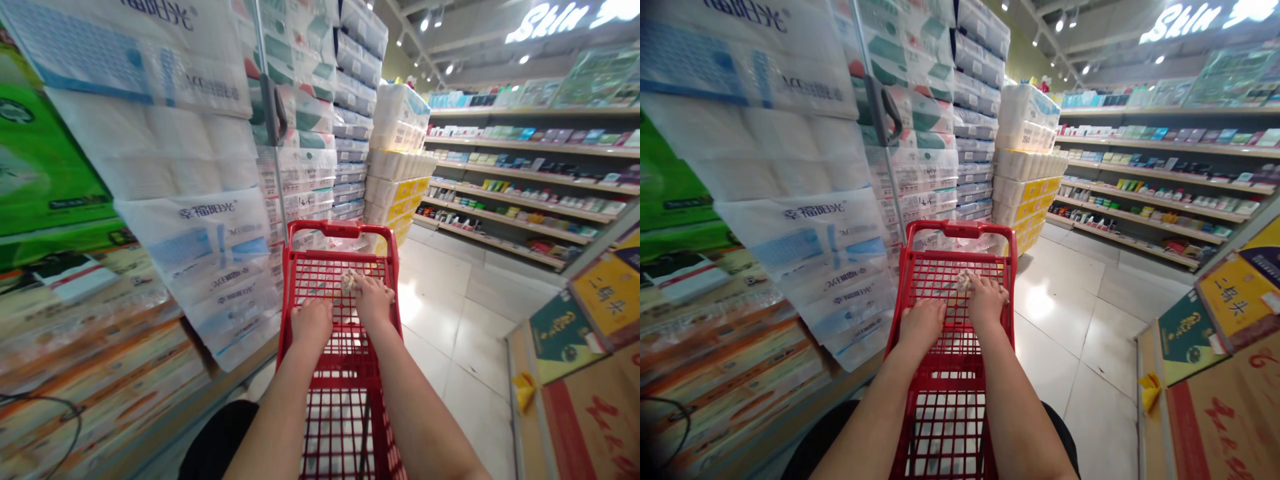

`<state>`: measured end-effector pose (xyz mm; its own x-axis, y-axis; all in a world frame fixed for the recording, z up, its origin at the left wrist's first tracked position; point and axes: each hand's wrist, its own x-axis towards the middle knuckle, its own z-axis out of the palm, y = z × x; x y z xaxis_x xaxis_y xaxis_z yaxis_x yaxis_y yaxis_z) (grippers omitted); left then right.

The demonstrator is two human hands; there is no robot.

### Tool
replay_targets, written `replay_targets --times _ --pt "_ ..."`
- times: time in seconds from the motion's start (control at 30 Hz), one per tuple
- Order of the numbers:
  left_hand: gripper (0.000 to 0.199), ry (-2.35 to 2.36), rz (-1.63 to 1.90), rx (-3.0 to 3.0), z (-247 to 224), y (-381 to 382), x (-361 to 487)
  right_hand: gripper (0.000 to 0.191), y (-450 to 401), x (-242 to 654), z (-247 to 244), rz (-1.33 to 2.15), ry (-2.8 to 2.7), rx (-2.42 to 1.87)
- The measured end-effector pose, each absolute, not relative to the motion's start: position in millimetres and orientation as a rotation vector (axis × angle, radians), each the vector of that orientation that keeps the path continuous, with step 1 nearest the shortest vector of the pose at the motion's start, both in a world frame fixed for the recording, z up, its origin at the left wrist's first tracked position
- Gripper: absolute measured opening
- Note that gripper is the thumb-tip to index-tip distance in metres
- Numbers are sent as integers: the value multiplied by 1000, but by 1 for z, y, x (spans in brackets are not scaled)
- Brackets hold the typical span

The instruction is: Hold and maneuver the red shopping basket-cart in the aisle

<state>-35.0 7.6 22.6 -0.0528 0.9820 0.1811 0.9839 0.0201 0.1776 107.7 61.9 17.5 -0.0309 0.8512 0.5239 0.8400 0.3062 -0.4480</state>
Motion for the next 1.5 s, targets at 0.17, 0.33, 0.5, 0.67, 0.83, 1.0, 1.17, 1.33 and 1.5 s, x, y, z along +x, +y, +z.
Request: replay_targets --times 0.17,0.33,0.5,0.67,0.83,1.0,1.17,1.33,1.5 --pt "39 -2238 -421 -2150 21 6 -33 46 71 111 22 79 -1461 -1027" --pt "38 -2236 -428 -2133 20 6 -34 47 84 114 9 128 -1509 -1322" --pt "39 -2225 -434 -2157 21 5 -34 64 73 117 14 -177 -1439 -1385" --pt "38 -2222 -450 -2151 20 5 -34 49 65 116 12 -176 -1595 -1559" --pt "38 -2212 -463 -2157 17 5 -35 48 71 119 3 -88 -1812 -1635" --pt "40 -2229 -439 -2168 21 5 -35 39 67 117 10 167 -1804 -1426" --pt "36 -2274 -330 -2190 25 5 -36 39 64 101 13 605 -1750 -1008" --pt "39 -2225 -381 -2194 23 5 -35 39 67 96 8 257 -1839 -1364" --pt "35 -2248 -360 -2184 22 6 -35 58 55 86 5 156 -2238 -1397"
